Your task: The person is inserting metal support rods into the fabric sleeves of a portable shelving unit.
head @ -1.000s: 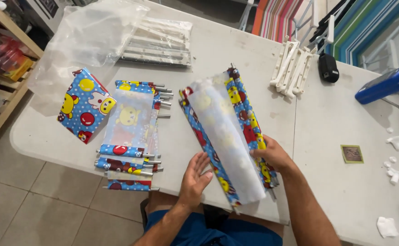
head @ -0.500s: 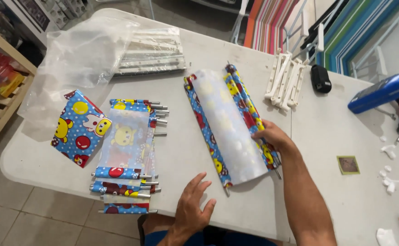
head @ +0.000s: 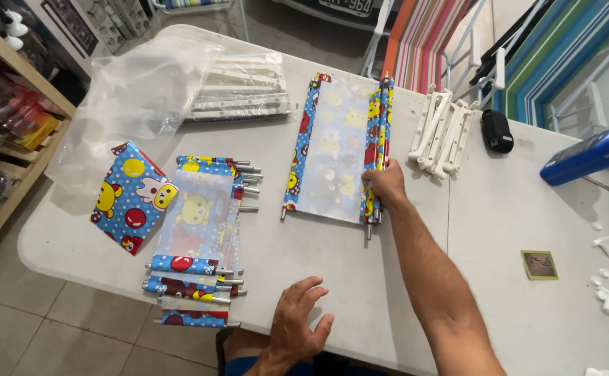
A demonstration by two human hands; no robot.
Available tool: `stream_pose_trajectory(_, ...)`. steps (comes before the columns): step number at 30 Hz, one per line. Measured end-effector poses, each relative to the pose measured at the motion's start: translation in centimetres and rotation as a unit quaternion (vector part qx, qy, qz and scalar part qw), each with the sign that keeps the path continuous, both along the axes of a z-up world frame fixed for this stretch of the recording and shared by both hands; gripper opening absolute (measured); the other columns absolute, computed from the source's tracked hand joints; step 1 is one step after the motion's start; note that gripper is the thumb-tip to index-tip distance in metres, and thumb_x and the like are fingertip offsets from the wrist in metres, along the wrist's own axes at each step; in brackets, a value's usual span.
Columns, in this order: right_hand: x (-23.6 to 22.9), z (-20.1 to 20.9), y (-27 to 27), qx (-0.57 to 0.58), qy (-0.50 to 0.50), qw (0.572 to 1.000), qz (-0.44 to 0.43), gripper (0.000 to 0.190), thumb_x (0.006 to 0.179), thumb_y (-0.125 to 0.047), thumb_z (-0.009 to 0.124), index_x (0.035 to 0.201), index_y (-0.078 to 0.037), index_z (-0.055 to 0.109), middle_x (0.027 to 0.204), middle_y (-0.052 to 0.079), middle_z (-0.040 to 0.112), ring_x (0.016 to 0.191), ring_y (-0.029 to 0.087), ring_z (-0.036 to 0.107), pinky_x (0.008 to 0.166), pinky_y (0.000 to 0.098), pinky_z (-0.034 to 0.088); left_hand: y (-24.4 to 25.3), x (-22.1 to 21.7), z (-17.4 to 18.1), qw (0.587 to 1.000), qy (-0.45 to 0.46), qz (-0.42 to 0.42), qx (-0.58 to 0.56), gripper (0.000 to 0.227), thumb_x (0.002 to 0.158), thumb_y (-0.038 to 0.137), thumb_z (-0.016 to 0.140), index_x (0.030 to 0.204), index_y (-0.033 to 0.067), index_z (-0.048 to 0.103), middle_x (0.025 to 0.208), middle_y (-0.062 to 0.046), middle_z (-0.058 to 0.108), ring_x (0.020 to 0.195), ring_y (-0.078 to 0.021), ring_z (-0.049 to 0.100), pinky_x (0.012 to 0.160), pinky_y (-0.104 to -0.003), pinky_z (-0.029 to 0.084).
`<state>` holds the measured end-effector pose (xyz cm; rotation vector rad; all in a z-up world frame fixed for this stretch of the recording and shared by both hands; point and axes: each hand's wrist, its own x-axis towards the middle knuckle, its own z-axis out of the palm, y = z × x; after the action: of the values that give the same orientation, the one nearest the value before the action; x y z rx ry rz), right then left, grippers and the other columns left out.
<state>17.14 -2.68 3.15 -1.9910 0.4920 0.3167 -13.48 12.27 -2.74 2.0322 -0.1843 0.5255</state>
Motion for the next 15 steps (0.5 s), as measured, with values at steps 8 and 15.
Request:
stream_pose_trajectory(8,4.7,-0.8,1.6,-0.217,-0.038,0.972,0.084,0.058,0.087,-0.046,0.071,0.129,-0.007,0.059,0.123,0.014,0.061,0.110,0.028,0.065,0.089,0.0419,0.057,-0.2,-0.1,-0.1,1.000,0.026,0.008,0.011,0.039,0.073,0.024,0.073,0.110,0.0104,0.069,0.127,-0.011,0.068,0.114,-0.0296,0.067,0.090,-0.046,0.052)
stream_pose_trajectory(15,9.7,-2.2,-5.6,-0.391,-0.329,0.857,0.070,0.024,0.093,-0.028,0.081,0.102,-0.008,0.072,0.097,0.011,0.071,0.088,0.026,0.067,0.077,0.0379,0.059,-0.9,-0.2,-1.2,0.998,0.030,0.048,-0.002,0.033,0.071,0.027,0.073,0.102,0.0157,0.071,0.119,-0.002,0.071,0.095,-0.0252,0.069,0.079,-0.040,0.058)
